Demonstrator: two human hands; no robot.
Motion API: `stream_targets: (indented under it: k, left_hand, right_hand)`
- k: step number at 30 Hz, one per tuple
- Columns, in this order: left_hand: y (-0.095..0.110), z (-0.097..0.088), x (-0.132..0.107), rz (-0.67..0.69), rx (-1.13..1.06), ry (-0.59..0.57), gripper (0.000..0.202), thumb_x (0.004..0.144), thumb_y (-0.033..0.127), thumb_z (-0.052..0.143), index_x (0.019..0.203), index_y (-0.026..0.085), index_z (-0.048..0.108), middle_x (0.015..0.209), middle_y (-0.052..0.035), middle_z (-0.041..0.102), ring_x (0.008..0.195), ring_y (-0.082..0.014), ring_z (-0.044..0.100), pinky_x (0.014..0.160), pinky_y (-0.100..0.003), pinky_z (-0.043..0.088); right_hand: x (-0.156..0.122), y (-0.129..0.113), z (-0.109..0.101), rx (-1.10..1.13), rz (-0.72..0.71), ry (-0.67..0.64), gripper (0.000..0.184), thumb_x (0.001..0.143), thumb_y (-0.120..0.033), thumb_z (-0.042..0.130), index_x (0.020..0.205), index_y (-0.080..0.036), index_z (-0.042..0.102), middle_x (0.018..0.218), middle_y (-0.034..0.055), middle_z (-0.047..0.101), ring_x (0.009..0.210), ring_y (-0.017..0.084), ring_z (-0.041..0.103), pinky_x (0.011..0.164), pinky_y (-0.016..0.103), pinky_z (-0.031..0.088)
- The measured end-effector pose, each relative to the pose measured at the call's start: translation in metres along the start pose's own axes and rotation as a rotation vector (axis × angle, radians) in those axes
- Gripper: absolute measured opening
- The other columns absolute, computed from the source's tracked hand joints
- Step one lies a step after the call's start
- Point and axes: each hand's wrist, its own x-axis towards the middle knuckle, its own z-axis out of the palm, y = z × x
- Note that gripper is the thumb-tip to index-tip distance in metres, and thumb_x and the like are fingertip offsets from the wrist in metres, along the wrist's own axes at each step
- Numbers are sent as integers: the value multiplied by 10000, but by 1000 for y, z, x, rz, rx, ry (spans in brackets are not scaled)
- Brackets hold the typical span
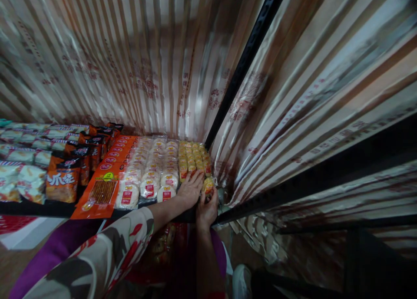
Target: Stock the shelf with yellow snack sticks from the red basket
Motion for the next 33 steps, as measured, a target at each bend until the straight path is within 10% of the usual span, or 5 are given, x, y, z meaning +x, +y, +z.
stream_targets:
  k: [19,33]
  left_hand:
    - [15,25,-93,-191,-350,169,589,844,160,386,1425,79,326,1499,-192,298,1410,-263,242,1144,-473,292]
    - [7,21,-85,-360,-493,136,496,906,224,342,1386,111,399,1484,-154,349,1399,-245,276,1160,-465,263]
  right_hand:
    - [-12,-10,18,32,-176,-313,494,812,-336,374,1234,-136,536,1156,158,606,1051,263,552,933,396,419]
    - [-13,-2,43,28,-245,-263,445,789,-258,385,1188,-146,546,1148,153,587,1102,251,508,951,423,423]
